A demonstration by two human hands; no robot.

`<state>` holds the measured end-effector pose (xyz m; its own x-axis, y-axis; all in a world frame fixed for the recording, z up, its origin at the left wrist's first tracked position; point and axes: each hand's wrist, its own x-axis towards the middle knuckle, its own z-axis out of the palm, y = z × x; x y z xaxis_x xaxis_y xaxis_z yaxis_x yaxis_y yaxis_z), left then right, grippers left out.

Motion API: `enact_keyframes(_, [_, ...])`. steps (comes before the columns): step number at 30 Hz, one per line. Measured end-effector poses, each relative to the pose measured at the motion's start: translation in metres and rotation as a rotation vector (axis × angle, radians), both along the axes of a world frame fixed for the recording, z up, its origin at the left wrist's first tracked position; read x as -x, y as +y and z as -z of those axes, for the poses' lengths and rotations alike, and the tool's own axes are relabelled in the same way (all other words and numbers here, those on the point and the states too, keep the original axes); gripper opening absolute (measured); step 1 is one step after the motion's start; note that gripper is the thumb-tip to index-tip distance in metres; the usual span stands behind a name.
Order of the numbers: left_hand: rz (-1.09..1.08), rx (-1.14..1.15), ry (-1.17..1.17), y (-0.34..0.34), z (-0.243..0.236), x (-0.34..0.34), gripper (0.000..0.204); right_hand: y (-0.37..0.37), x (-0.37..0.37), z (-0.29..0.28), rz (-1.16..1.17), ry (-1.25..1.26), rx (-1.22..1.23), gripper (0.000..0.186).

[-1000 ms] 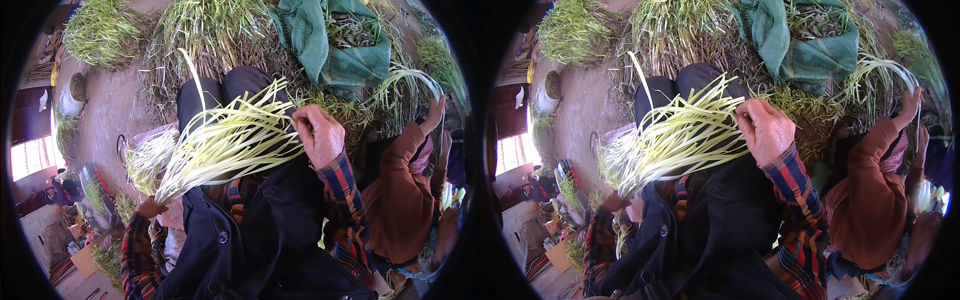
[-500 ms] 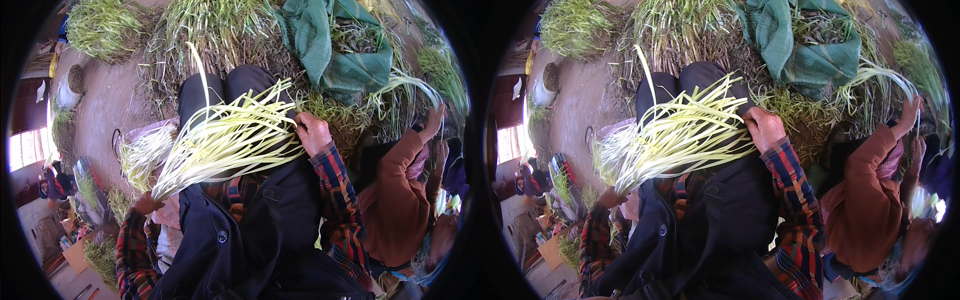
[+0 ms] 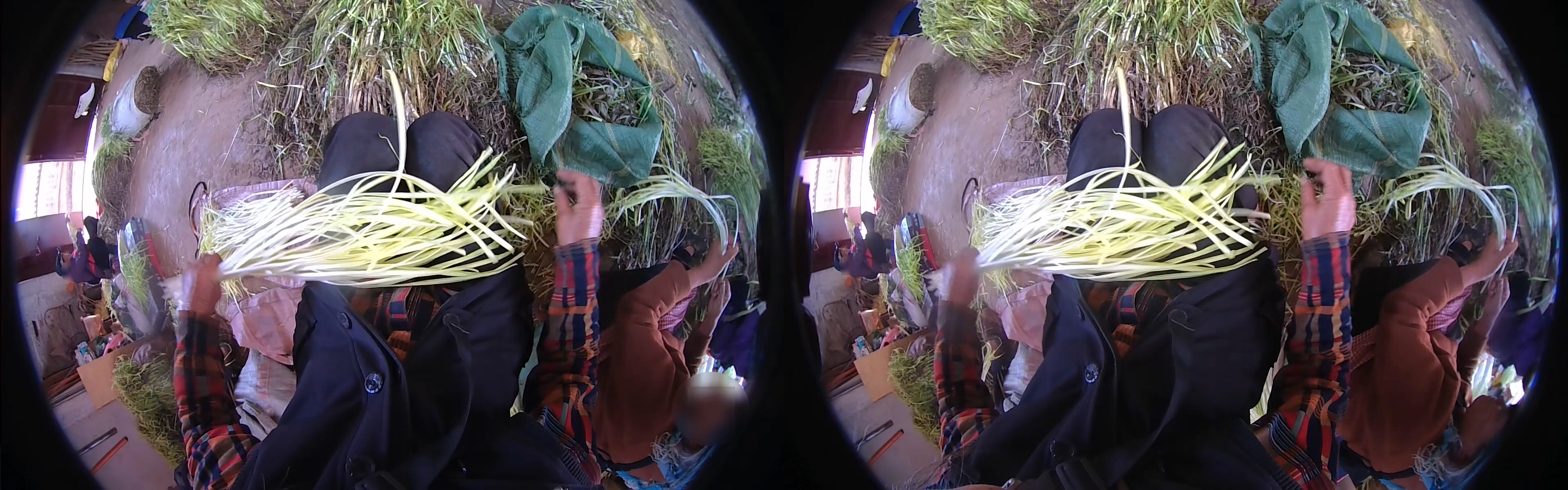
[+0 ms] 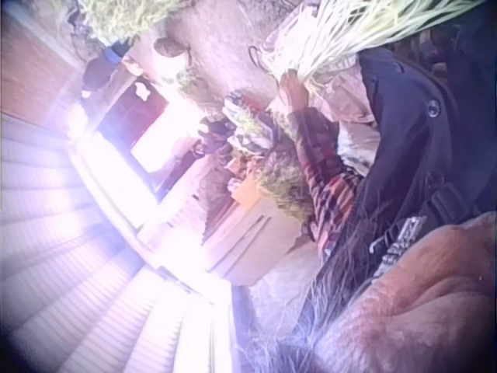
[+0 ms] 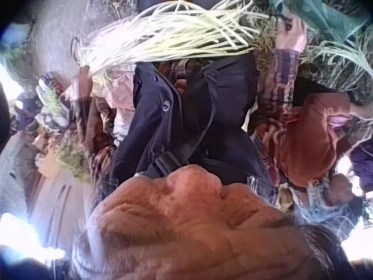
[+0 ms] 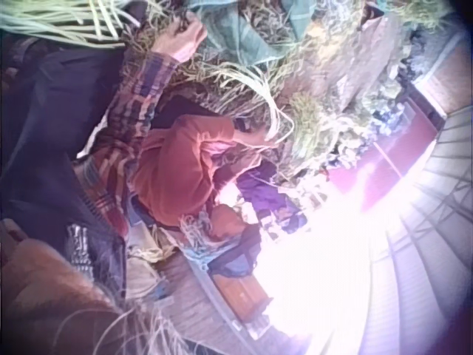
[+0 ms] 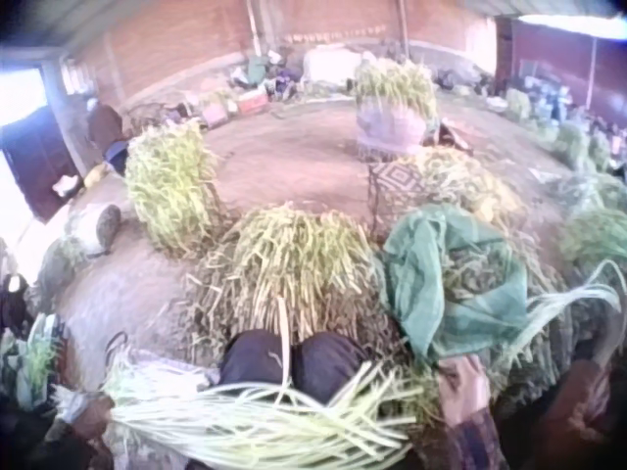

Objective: The person gathers long, pale plant stems into a bundle, aligns them by hand, and ties them with a red plastic tie. The person then places the finished bundle on a nearby pile.

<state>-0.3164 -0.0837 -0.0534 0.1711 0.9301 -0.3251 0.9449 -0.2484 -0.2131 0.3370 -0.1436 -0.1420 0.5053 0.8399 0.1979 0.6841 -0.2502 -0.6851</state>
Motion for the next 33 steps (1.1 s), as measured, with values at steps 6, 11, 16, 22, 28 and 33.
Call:
enact_keyframes(6, [0.420, -0.624, 0.158, 0.017, -0.073, -0.059, 0.018, 0.020, 0.029, -0.087, 0.009, 0.206, -0.564, 0.027])
enact_keyframes(11, [0.499, -0.681, 0.221, 0.022, -0.116, -0.093, 0.023, 0.030, 0.093, -0.153, -0.327, 0.113, -0.674, 0.034])
enact_keyframes(16, [0.617, -0.729, 0.200, 0.023, -0.138, -0.101, 0.022, 0.040, 0.142, -0.156, -0.747, -0.288, -0.449, 0.039])
enact_keyframes(22, [0.582, -0.704, 0.189, 0.014, -0.121, -0.090, 0.020, 0.016, 0.116, -0.125, -0.834, -0.009, -0.257, 0.031])
enact_keyframes(28, [0.560, -0.686, 0.168, 0.017, -0.119, -0.090, 0.018, -0.028, 0.135, -0.108, -0.925, -0.377, -0.173, 0.030])
enact_keyframes(33, [0.528, -0.646, 0.172, 0.018, -0.124, -0.091, 0.016, -0.033, 0.143, -0.084, -0.820, -0.822, -0.010, 0.013])
